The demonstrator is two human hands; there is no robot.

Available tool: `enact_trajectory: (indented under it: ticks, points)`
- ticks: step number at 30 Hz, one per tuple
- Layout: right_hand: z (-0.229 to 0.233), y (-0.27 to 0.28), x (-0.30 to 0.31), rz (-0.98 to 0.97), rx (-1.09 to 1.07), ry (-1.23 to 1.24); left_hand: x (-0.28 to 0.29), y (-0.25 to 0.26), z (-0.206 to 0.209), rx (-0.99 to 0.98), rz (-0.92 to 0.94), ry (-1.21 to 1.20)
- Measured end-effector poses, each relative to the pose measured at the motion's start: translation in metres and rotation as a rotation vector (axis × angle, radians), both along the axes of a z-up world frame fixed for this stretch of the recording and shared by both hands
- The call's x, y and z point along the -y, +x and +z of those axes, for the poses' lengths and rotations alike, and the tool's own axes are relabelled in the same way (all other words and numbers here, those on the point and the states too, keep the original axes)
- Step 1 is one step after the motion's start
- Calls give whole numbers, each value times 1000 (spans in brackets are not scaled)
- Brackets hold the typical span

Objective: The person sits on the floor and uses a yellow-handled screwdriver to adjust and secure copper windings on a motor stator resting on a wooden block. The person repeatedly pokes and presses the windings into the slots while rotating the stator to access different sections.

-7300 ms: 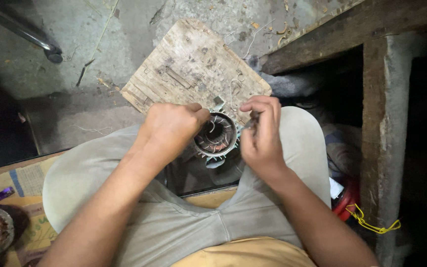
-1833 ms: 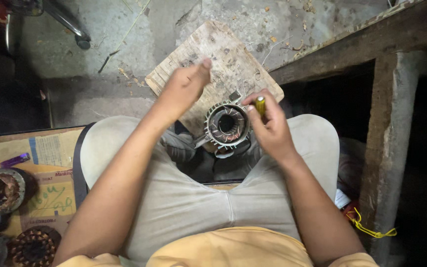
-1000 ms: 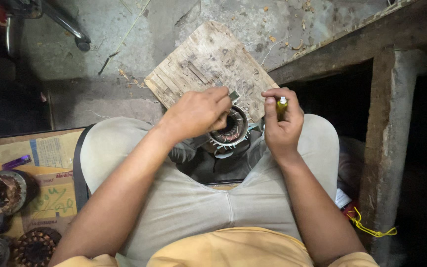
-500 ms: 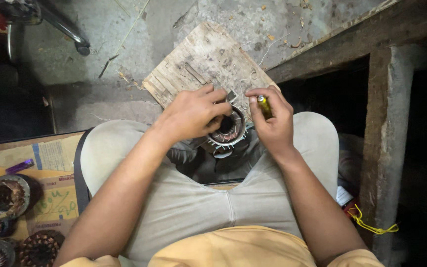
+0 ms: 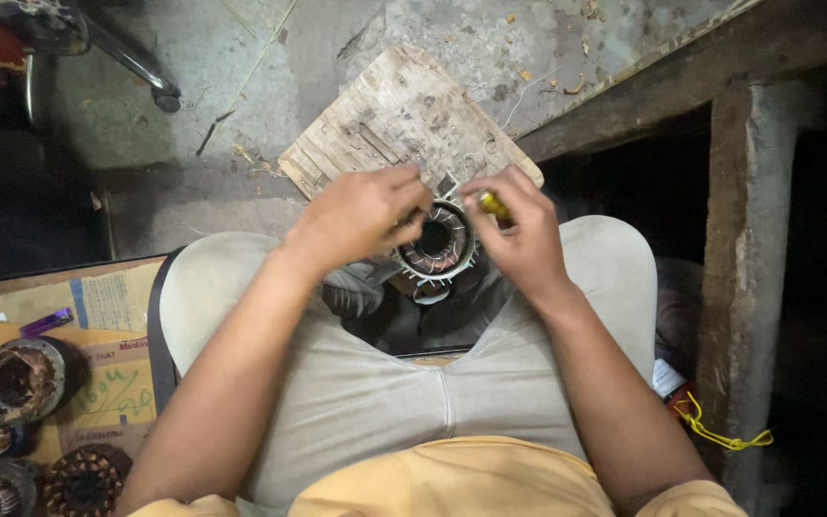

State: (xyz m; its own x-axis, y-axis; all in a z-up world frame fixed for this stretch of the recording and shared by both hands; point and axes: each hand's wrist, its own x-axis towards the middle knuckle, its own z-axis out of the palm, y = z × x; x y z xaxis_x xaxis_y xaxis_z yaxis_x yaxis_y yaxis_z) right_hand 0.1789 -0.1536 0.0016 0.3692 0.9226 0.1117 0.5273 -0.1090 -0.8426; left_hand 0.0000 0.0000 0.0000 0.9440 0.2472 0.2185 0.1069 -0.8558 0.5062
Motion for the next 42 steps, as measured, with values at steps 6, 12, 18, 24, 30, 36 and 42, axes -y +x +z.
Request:
enact_trajectory:
  ticks: [6,12,18,24,30,36,42]
  points:
    - [2,-9,2,169,353,-62,-6,-5,8,13,77,-154]
    - [-6,-20,-3,90,414,-10,-7,-3,4,-8,66,-143]
    - [-8,-12,-4,186,420,8,-10,-8,1,25,83,-163]
    - [-16,9,2,169,166,37,-12,-10,0,38,82,-165]
    - [-8,-9,1,216,305,23,-11,-9,3,5,78,-204]
    - [2,-21,-3,94,462,-48,-10,-10,-6,-24,126,-173]
    - [-1,-21,-2,50,297,-34,-15,-12,-14,-160,119,-298]
